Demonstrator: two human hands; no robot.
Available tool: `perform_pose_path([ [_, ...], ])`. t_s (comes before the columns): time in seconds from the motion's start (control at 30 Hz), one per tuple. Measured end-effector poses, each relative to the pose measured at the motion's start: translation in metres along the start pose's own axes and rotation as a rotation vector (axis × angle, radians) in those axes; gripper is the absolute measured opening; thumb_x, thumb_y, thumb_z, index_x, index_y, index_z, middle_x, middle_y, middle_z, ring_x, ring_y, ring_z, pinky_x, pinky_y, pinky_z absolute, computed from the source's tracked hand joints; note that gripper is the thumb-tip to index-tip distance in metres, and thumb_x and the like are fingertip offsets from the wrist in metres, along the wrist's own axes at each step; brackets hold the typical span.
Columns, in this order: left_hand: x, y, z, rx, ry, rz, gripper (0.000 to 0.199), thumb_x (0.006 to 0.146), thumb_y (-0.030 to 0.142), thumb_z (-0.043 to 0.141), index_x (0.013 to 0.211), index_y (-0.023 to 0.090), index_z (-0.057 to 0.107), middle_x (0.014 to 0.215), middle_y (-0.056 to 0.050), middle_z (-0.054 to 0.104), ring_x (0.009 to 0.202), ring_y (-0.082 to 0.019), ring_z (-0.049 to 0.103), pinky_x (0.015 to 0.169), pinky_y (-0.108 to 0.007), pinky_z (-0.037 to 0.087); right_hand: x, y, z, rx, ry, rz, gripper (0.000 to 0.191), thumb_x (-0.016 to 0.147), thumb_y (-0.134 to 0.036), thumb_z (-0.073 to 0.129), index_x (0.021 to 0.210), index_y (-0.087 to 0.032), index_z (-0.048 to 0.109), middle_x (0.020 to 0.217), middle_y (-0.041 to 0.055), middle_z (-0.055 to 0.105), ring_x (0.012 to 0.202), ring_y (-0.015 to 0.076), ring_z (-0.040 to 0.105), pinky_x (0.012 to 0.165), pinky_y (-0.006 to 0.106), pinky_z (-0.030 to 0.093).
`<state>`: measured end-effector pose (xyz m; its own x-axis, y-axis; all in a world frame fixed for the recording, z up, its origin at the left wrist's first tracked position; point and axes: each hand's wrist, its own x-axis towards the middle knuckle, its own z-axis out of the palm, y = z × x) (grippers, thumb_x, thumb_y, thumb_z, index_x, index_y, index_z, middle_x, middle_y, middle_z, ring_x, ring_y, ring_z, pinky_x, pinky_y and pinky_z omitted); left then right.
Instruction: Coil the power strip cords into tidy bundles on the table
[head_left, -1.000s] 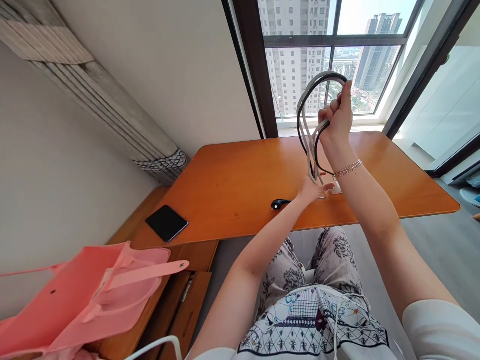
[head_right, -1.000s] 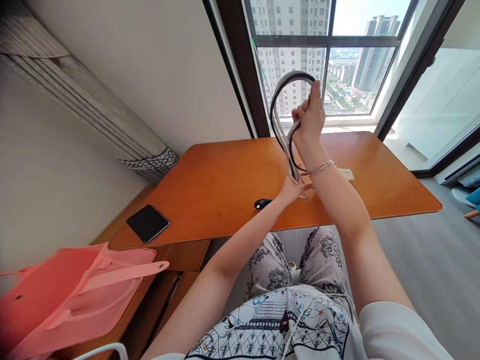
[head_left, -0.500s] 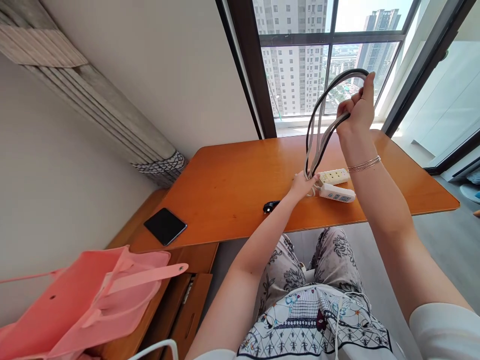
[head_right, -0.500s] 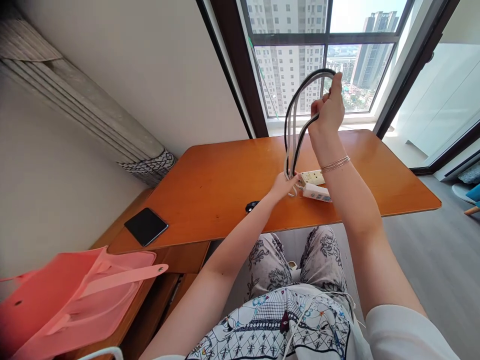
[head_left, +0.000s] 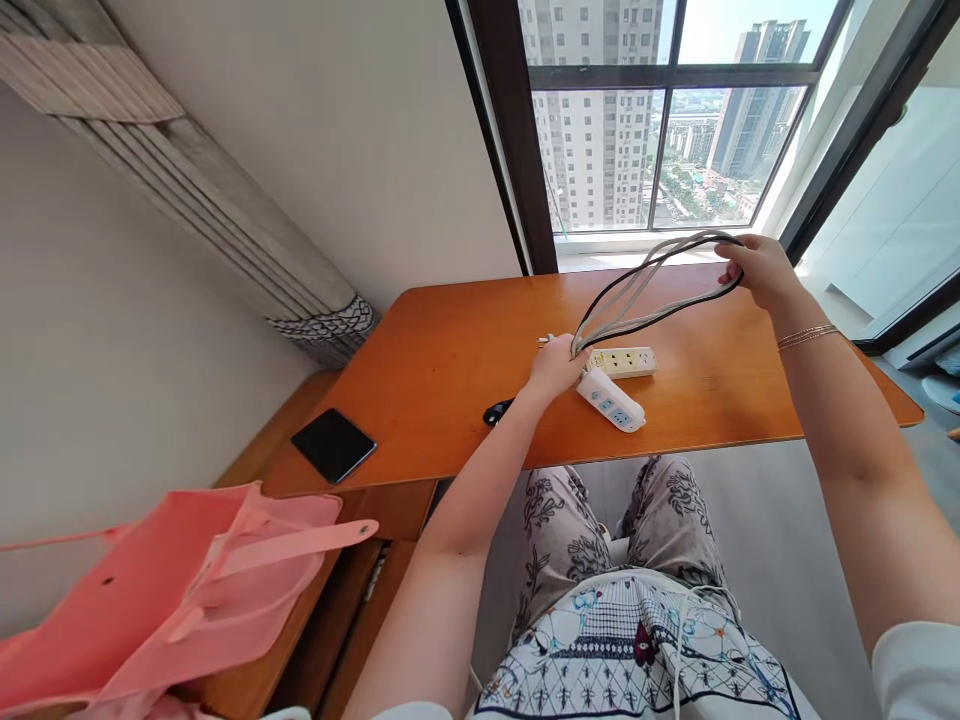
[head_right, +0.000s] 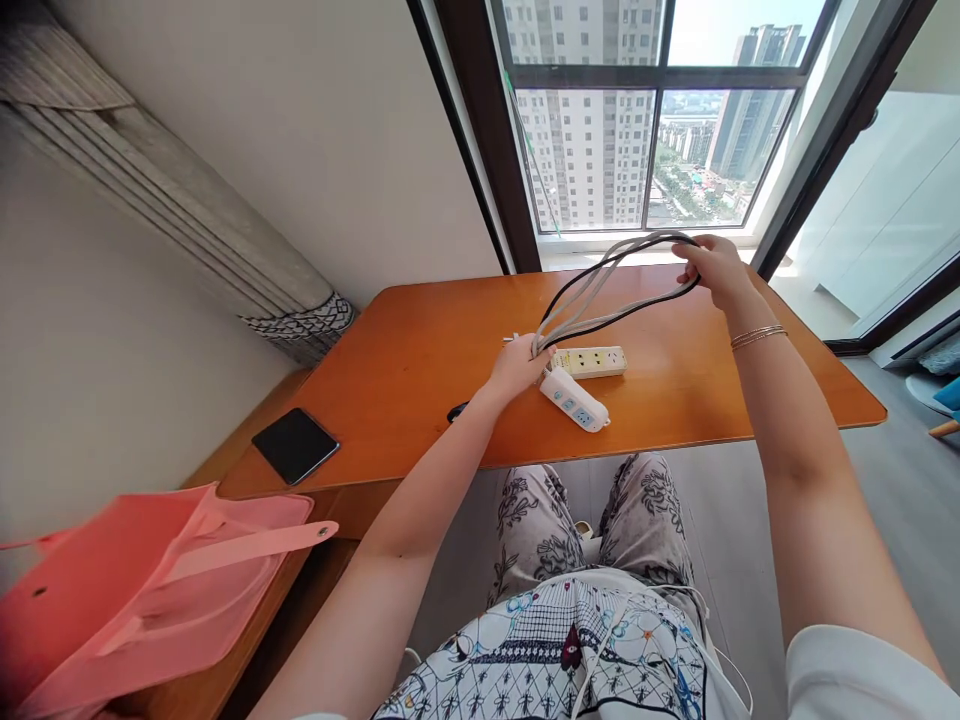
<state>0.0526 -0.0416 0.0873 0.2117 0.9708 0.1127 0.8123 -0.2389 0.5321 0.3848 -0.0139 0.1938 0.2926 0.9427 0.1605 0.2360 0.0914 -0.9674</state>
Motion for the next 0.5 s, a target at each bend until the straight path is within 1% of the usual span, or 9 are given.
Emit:
perform_pose_path([
  [0.07,0.002,-0.004,-0.004,0.057,-0.019,0.017,0.022,0.098,0.037,0.051,0.09,0.02,0.064,0.094,-0.009,0.072,0.088,-0.025,0.066,0.071,-0.034,0.045,-0.005,-0.003,-0.013,-0.23,-0.113,0.083,0.03,0.078,-0.028,0.086,0.066,-0.02,0.059,0.055,-0.003,0.056,0.054,0.012,0.059,0.057,0.026,0.052],
  [0.1,0.002,-0.005,-0.005,0.081,-0.031,0.024,0.022,0.098,0.036,0.051,0.09,0.02,0.064,0.095,-0.009,0.073,0.089,-0.026,0.067,0.071,-0.034,0.046,-0.008,-0.005,-0.019,-0.309,-0.173,0.116,0.031,0.078,-0.029,0.087,0.065,-0.02,0.06,0.058,-0.0008,0.059,0.058,0.0132,0.062,0.059,0.027,0.053],
  [0.13,0.003,-0.006,-0.007,0.1,-0.041,0.029,0.021,0.098,0.036,0.052,0.091,0.02,0.065,0.097,-0.01,0.073,0.091,-0.027,0.067,0.072,-0.035,0.047,-0.01,-0.006,-0.023,-0.352,-0.225,0.136,0.033,0.079,-0.031,0.087,0.064,-0.019,0.061,0.061,0.0009,0.062,0.061,0.014,0.065,0.062,0.027,0.054],
  [0.2,0.003,-0.004,-0.011,0.114,-0.044,0.049,0.022,0.097,0.036,0.052,0.096,0.02,0.067,0.109,-0.011,0.073,0.099,-0.028,0.068,0.076,-0.036,0.049,-0.014,-0.008,-0.028,-0.34,-0.28,0.138,0.036,0.082,-0.037,0.085,0.063,-0.018,0.061,0.065,0.0023,0.064,0.066,0.0147,0.068,0.067,0.026,0.055],
  [0.27,0.0,0.0,-0.014,0.114,-0.015,0.066,0.023,0.098,0.035,0.052,0.104,0.021,0.069,0.132,-0.01,0.068,0.112,-0.029,0.067,0.082,-0.036,0.051,-0.017,-0.007,-0.028,-0.289,-0.246,0.093,0.038,0.087,-0.042,0.08,0.064,-0.018,0.061,0.065,0.0017,0.063,0.066,0.0135,0.067,0.068,0.025,0.053],
  [0.33,-0.002,0.004,-0.016,0.134,0.033,0.068,0.023,0.097,0.033,0.053,0.108,0.023,0.07,0.153,-0.007,0.055,0.122,-0.029,0.063,0.088,-0.038,0.053,-0.018,-0.001,-0.026,-0.312,-0.154,0.027,0.039,0.09,-0.045,0.076,0.065,-0.018,0.062,0.063,0.0007,0.061,0.06,0.0113,0.06,0.063,0.024,0.049],
  [0.37,-0.003,0.005,-0.018,0.15,0.057,0.06,0.023,0.096,0.032,0.053,0.108,0.023,0.071,0.159,-0.006,0.049,0.124,-0.03,0.063,0.089,-0.039,0.053,-0.017,0.004,-0.025,-0.354,-0.099,-0.011,0.041,0.09,-0.047,0.074,0.064,-0.018,0.062,0.06,0.0004,0.06,0.057,0.0108,0.056,0.06,0.024,0.046],
  [0.43,-0.002,0.006,-0.021,0.158,0.099,0.055,0.022,0.094,0.031,0.054,0.103,0.022,0.073,0.162,-0.006,0.046,0.123,-0.032,0.062,0.091,-0.041,0.054,-0.013,0.016,-0.025,-0.473,-0.015,-0.09,0.044,0.09,-0.052,0.07,0.063,-0.019,0.063,0.057,0.0007,0.059,0.054,0.0117,0.051,0.057,0.025,0.043],
  [0.5,0.001,0.002,-0.025,0.078,0.111,0.094,0.021,0.092,0.03,0.055,0.098,0.022,0.074,0.153,-0.007,0.055,0.12,-0.031,0.063,0.093,-0.042,0.053,-0.007,0.032,-0.025,-0.599,0.016,-0.156,0.046,0.09,-0.056,0.065,0.063,-0.019,0.065,0.057,0.002,0.06,0.057,0.0152,0.055,0.059,0.028,0.043],
])
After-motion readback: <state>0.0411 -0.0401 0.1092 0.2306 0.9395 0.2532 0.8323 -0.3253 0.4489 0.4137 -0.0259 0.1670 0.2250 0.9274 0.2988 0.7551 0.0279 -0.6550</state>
